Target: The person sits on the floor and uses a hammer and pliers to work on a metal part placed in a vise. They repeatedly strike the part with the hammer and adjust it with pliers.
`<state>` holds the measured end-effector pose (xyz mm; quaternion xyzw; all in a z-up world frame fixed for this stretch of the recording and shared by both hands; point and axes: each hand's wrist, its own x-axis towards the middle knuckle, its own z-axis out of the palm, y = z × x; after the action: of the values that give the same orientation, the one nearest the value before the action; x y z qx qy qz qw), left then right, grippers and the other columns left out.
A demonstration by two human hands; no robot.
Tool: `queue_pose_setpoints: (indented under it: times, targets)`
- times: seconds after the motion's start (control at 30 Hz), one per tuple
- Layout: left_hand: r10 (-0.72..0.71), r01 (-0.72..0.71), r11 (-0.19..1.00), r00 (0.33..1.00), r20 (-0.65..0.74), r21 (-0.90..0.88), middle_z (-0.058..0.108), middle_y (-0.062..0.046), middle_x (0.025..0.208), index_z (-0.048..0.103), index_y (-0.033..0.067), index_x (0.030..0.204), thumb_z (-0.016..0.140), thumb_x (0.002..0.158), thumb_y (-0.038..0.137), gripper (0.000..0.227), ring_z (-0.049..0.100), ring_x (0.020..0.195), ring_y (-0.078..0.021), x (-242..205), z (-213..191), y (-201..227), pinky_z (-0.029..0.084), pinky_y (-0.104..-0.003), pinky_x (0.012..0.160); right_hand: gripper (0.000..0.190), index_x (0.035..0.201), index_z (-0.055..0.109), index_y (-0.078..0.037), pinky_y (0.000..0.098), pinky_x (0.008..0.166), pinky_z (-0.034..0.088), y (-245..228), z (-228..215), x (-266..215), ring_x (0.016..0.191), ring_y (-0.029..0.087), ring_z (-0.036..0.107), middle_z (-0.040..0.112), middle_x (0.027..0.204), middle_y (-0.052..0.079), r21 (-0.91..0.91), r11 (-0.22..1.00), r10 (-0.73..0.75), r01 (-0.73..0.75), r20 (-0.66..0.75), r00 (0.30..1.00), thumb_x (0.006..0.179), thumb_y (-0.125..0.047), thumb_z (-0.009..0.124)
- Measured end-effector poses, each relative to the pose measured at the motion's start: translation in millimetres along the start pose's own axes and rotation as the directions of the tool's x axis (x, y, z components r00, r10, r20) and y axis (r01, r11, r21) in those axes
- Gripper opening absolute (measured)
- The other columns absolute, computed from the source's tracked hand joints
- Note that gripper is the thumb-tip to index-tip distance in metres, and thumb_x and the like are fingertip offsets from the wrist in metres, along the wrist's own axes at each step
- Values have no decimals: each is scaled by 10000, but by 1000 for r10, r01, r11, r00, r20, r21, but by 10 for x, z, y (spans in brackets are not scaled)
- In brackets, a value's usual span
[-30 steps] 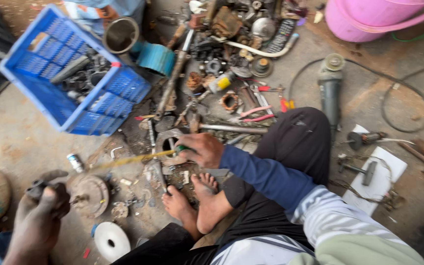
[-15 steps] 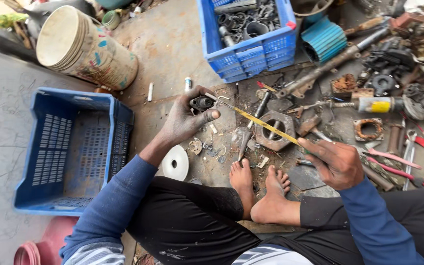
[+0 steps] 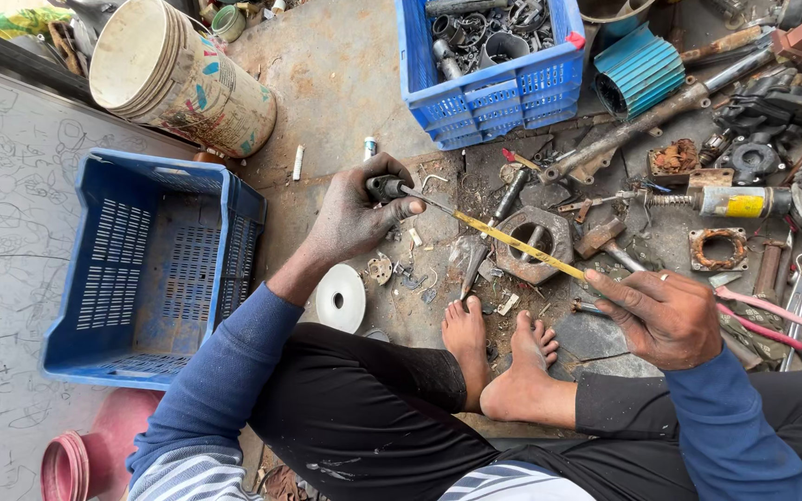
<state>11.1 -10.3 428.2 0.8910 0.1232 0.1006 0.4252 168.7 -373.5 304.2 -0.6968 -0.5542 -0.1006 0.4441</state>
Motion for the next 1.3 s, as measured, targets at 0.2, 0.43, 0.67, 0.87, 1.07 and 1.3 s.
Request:
queue_pose_setpoints:
  times: [0.2,0.43,0.67,0.87,1.07,1.3]
  targets:
    - [-121,110,983,990,69,146,606,31,687,623,56,919,856,756,529,553,552,650,-49,-58,-110,46,472,-262,565,557,1262,721,-171,407,529,395,-21,-87,11,548,233,534,642,709,52,38,999,-12,10,59,998,723,-114,846]
    - [-218,188,956,969,117,226,550,24,657,621,54,854,859,741,551,563,508,615,-65,-126,-179,67,434,-278,529,584,1303,688,-151,409,530,406,-22,-91,-13,546,239,523,601,664,69,151,988,-24,2,144,989,737,-112,825]
    - [-301,273,945,942,151,181,502,38,650,613,43,852,850,778,512,531,475,585,-63,-184,-168,50,395,-286,496,568,1299,686,-120,396,485,431,-33,-102,-31,478,205,538,596,608,78,293,950,32,-106,248,968,746,-80,806]
    - [-141,131,990,940,311,53,551,79,736,670,60,902,845,803,468,455,491,686,-50,-228,-194,43,418,-261,564,500,1262,714,-111,378,496,462,-16,-174,37,518,185,617,685,698,103,351,925,35,-147,305,952,771,-75,800]
    - [-353,242,925,832,429,292,517,14,639,687,32,784,838,775,486,479,472,627,-98,-207,-158,-19,387,-341,526,464,1274,718,-90,364,519,472,111,-147,-44,518,158,626,740,740,105,463,866,11,-189,361,932,816,-72,794]
    - [-477,298,852,781,403,430,538,-14,604,702,9,778,848,766,469,484,506,586,-122,-229,-104,-5,393,-361,518,436,1237,758,-118,386,512,452,134,-56,-119,495,211,597,754,720,148,353,876,159,-328,430,889,807,-77,816]
